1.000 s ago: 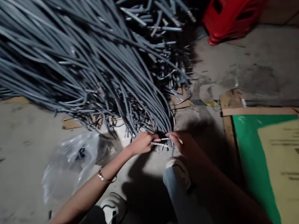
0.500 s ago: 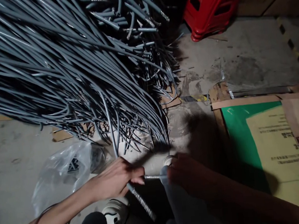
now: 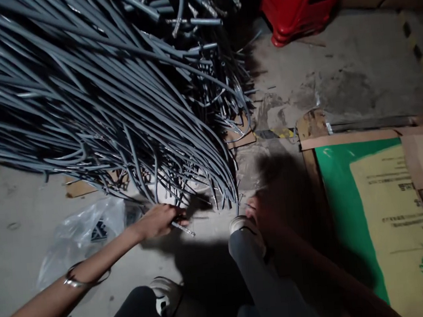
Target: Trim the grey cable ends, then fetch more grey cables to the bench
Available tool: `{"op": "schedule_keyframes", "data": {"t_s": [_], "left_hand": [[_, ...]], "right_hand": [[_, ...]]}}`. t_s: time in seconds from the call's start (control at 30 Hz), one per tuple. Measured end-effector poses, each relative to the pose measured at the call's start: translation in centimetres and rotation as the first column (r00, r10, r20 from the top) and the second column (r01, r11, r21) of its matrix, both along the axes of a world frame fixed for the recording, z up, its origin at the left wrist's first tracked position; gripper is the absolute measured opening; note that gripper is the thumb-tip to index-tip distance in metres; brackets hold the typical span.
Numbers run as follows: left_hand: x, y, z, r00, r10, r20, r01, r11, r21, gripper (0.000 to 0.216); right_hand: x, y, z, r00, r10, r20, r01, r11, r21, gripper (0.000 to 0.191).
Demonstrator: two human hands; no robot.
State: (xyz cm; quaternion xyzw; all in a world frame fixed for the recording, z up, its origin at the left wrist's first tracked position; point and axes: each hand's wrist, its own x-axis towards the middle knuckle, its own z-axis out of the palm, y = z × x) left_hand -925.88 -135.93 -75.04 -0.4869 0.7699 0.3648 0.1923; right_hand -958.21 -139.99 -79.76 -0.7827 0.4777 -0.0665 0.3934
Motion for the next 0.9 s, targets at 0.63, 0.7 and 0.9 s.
{"op": "schedule_keyframes", "data": {"t_s": [0.63,0.7,0.9], "left_hand": [[-5.0,-3.2,-2.6,0.964,-0.063,-0.259,-0.023,0.949,-0.315,0.037],[-6.9,-4.2,-1.8,0.961,-0.174,-0.216,0.04,0.858,-0.511,0.04],[-9.4,-3.8,0.3,0.931,-0.349,-0.104,0.257,0.831,-0.494,0.025]], "right_hand": [[7.1,-1.1,-4.2,0.901,0.031,-0.434,-0.083,0.991,-0.102,0.02],[5.9,-0.3,-3.4,0.92,0.056,-0.387,-0.095,0.992,-0.083,0.018],[1.9,2.1,1.8,0.956,0.174,-0.238,-0.194,0.979,-0.066,0.027]]}}
